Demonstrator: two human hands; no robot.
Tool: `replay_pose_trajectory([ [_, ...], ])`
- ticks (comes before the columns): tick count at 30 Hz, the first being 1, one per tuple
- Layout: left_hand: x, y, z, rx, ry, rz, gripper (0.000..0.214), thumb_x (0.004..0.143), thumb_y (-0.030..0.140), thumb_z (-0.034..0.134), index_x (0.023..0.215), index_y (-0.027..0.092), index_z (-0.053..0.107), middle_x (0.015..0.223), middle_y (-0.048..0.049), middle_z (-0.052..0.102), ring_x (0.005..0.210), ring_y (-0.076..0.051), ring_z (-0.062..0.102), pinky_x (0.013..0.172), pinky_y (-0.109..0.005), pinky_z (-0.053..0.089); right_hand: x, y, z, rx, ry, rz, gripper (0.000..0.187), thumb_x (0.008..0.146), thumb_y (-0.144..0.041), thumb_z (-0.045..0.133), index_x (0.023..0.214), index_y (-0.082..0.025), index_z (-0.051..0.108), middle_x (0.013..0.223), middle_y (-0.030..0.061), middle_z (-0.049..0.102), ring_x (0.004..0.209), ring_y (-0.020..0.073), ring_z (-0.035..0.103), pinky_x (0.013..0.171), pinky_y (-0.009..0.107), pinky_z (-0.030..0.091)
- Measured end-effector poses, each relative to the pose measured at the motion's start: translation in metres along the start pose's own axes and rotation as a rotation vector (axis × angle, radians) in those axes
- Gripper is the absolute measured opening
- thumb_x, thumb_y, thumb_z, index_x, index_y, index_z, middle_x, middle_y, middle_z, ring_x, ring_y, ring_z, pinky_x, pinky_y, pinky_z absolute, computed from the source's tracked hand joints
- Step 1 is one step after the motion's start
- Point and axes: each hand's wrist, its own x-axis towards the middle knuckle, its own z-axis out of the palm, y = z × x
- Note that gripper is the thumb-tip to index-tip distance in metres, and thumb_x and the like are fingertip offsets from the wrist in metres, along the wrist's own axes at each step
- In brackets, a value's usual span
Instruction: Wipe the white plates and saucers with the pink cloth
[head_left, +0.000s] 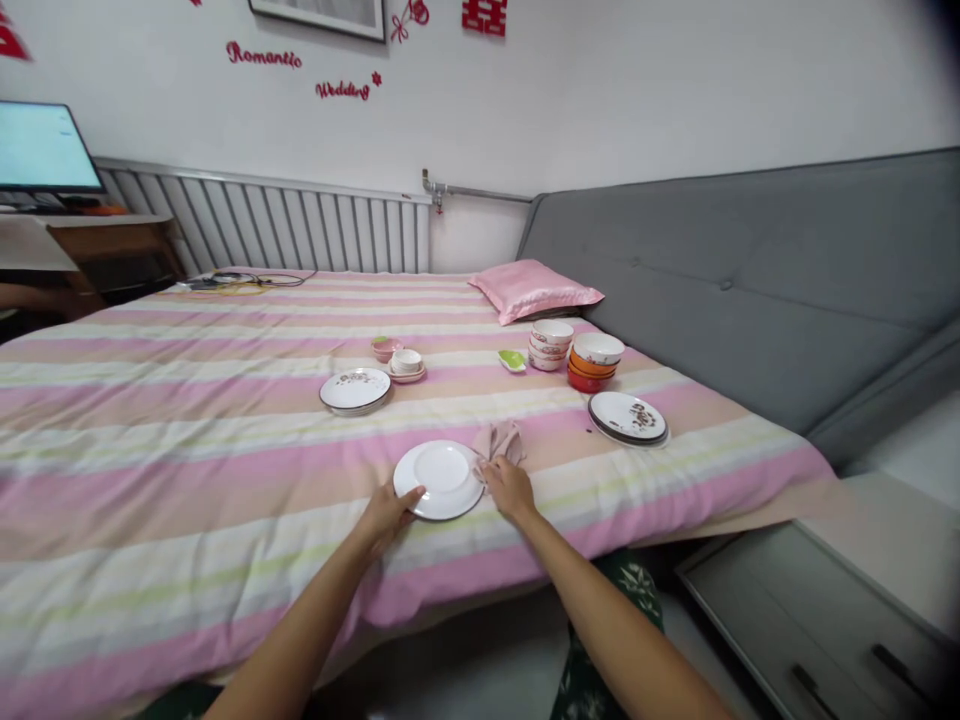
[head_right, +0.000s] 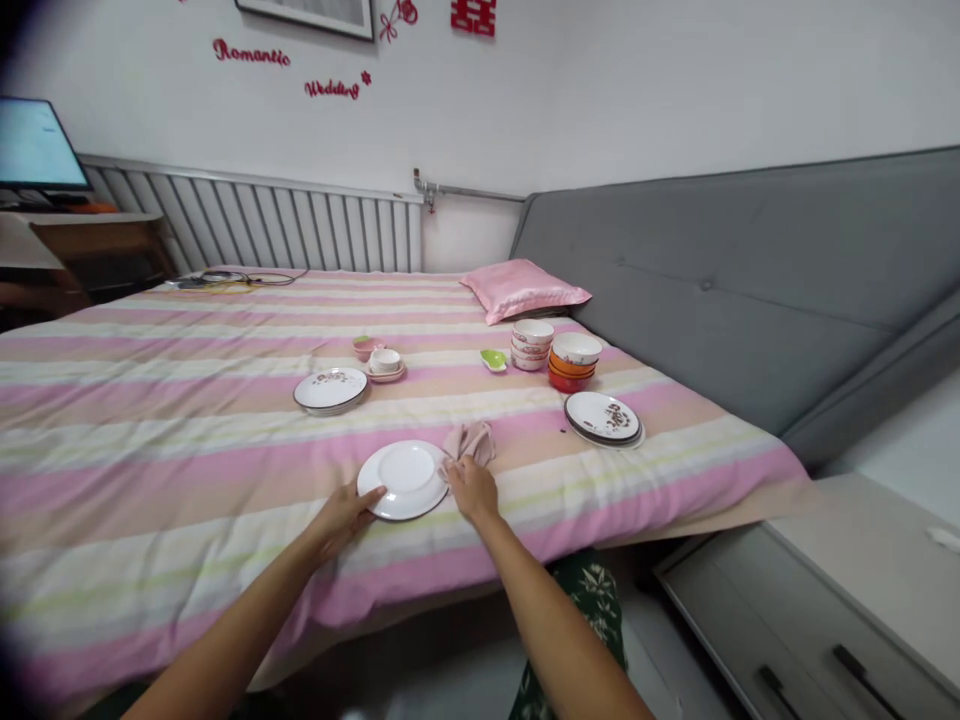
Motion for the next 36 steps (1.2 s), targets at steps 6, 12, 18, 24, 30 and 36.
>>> replay_pose_trajectory([
  [6, 0.004, 0.0, -0.005, 0.104, 0.056, 0.017, 0.039, 0.064, 0.018, 0.076, 0.1, 0.012, 0.06, 0.098, -0.0115, 0.068, 0.082, -0.02, 0.065, 0.067, -0.028, 0.055, -0.002, 0.004, 0.004, 0.03, 0.074, 0.001, 0.028, 0.078, -0.045, 0.047, 0.067, -0.021, 0.054, 0.065, 0.0052, 0.061, 0.065, 0.0206, 0.055, 0.056, 0.025, 0.03],
  [12, 0.008, 0.005, -0.016, 0.244, 0.073, 0.102, 0.041, 0.063, 0.026, 0.076, 0.099, 0.013, 0.06, 0.085, -0.0081, 0.069, 0.073, -0.019, 0.066, 0.063, -0.028, 0.054, -0.002, 0.01, 0.007, 0.187, 0.213, 0.063, 0.029, 0.077, -0.044, 0.045, 0.064, -0.021, 0.055, 0.062, 0.0024, 0.06, 0.065, 0.0191, 0.054, 0.061, 0.025, 0.034],
  [18, 0.002, 0.009, -0.037, 0.36, 0.007, 0.147, 0.043, 0.055, 0.029, 0.078, 0.093, 0.013, 0.064, 0.058, -0.0003, 0.064, 0.059, -0.019, 0.063, 0.056, -0.025, 0.049, 0.004, 0.021, 0.012, 0.463, 0.294, 0.164, 0.027, 0.073, -0.042, 0.05, 0.064, -0.019, 0.057, 0.059, -0.0014, 0.058, 0.061, 0.016, 0.053, 0.058, 0.024, 0.037],
  [24, 0.0, 0.002, -0.042, 0.305, -0.028, 0.16, 0.062, 0.057, 0.03, 0.077, 0.112, 0.01, 0.054, 0.075, -0.0043, 0.068, 0.069, -0.018, 0.064, 0.067, -0.028, 0.05, 0.013, 0.032, 0.009, 0.843, 0.302, 0.272, 0.026, 0.068, -0.044, 0.054, 0.064, -0.018, 0.053, 0.054, -0.004, 0.055, 0.055, 0.0133, 0.055, 0.053, 0.023, 0.044],
  [30, 0.003, -0.007, -0.043, 0.266, -0.034, 0.219, 0.078, 0.057, 0.032, 0.078, 0.123, 0.011, 0.042, 0.07, 0.0008, 0.062, 0.064, -0.015, 0.063, 0.064, -0.027, 0.049, 0.017, 0.036, 0.0, 1.123, 0.297, 0.326, 0.024, 0.068, -0.041, 0.054, 0.074, -0.018, 0.055, 0.071, 0.0011, 0.065, 0.071, 0.0168, 0.065, 0.066, 0.031, 0.053],
  [36, 0.0, -0.011, -0.045, 0.303, -0.062, 0.253, 0.068, 0.055, 0.033, 0.078, 0.111, 0.01, 0.048, 0.07, -0.0016, 0.063, 0.065, -0.016, 0.063, 0.064, -0.028, 0.05, 0.038, 0.034, -0.017, 1.197, 0.435, 0.345, 0.017, 0.068, -0.033, 0.058, 0.071, -0.017, 0.054, 0.064, -0.0002, 0.062, 0.064, 0.0158, 0.063, 0.059, 0.03, 0.054],
])
